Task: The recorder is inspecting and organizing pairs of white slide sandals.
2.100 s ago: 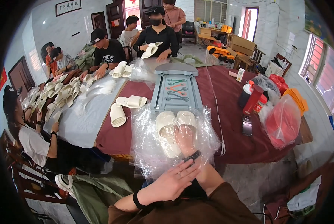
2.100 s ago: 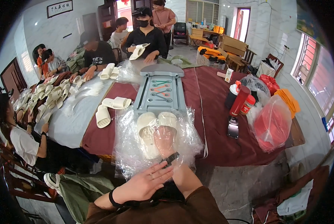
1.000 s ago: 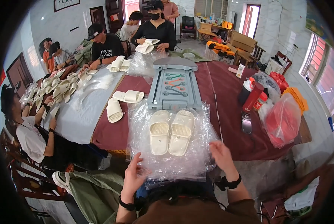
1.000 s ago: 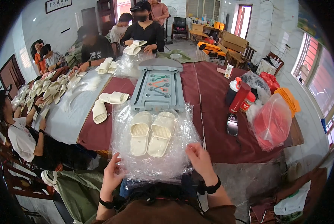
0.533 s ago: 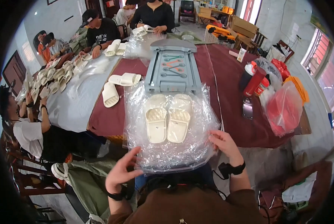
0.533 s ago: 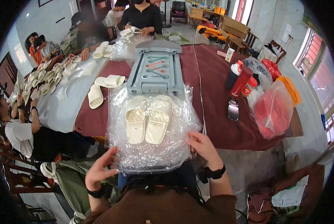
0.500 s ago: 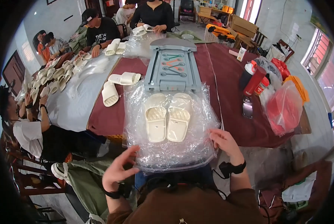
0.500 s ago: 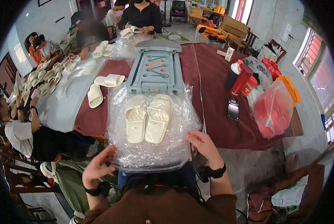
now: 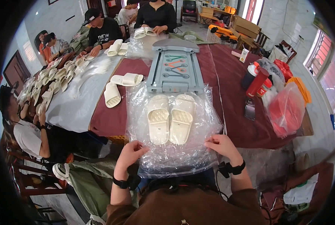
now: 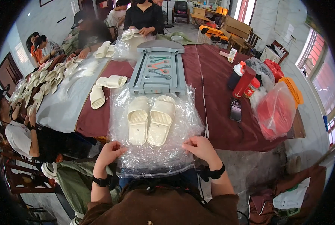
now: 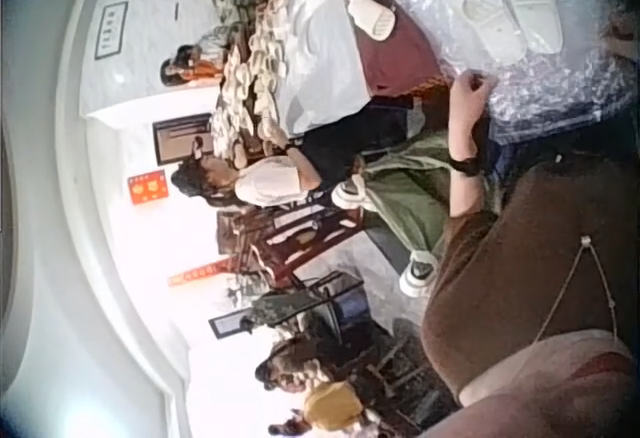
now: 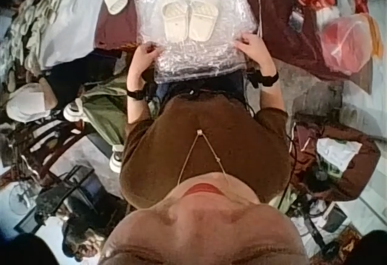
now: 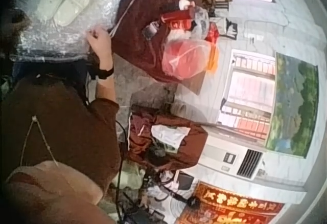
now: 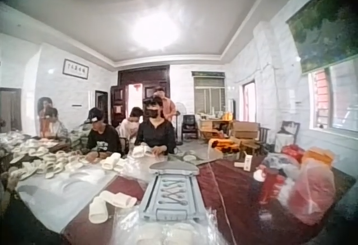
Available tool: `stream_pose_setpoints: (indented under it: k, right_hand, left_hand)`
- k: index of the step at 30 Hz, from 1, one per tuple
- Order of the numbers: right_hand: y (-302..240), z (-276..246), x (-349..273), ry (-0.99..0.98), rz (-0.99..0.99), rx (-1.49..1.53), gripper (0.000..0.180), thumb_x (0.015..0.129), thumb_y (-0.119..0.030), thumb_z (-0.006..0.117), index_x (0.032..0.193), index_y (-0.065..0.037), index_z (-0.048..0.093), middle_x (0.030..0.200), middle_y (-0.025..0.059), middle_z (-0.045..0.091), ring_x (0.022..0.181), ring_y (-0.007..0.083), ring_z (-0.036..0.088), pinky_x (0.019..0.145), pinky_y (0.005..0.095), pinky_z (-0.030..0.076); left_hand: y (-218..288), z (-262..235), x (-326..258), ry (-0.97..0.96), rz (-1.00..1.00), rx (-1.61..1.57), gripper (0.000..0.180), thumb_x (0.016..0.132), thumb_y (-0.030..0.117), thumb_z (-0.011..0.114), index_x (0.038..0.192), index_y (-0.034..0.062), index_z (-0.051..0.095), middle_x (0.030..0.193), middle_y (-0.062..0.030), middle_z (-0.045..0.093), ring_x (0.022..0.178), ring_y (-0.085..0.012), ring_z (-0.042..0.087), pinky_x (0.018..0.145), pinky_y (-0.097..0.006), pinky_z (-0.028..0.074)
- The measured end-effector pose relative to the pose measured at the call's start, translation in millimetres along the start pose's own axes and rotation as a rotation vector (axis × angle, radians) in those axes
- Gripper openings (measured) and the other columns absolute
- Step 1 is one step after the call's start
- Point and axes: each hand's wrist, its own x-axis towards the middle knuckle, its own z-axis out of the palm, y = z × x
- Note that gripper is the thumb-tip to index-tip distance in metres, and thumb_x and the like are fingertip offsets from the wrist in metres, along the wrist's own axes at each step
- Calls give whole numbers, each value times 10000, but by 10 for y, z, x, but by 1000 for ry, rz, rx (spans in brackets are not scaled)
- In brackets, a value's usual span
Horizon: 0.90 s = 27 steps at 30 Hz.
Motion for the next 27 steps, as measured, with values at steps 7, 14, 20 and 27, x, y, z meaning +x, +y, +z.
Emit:
stream_pose_setpoints:
  k: [7, 14, 20, 27]
  right_hand:
    - [-105, -34, -120, 49, -67, -255, 355, 866, -317, 814, 1013, -4, 730, 770, 43, 698, 707, 134, 635, 682, 300, 512]
    - [-174, 172, 77, 333, -291, -234, 510, 821, -347, 855, 1158, -3, 687, 789, 69, 652, 685, 151, 586, 664, 315, 502]
    - [-50, 131, 188, 161, -181, -195, 537, 827, -305, 855, 1167, 61, 657, 804, 58, 634, 729, 143, 578, 675, 306, 494]
    - [-9, -47, 192, -124, -128, -275, 496, 838, -253, 841, 1199, 44, 673, 824, 51, 689, 736, 122, 619, 689, 288, 496]
  left_hand:
    - [51, 48, -69, 412, 284, -142, 456, 787, 47, 846, 1186, 23, 627, 957, -64, 645, 827, -131, 635, 686, -280, 527]
    - [99, 136, 89, 141, 90, 0, 580, 911, 230, 797, 1365, -42, 559, 1022, -76, 667, 875, -120, 626, 724, -270, 523]
    - [-92, 94, 89, -44, -76, -165, 633, 869, 277, 834, 1334, -83, 599, 782, -23, 668, 738, -103, 612, 656, -272, 497]
    - [57, -11, -128, -30, 27, -180, 589, 844, 172, 843, 1315, -82, 598, 784, 18, 635, 694, -47, 531, 613, -235, 437]
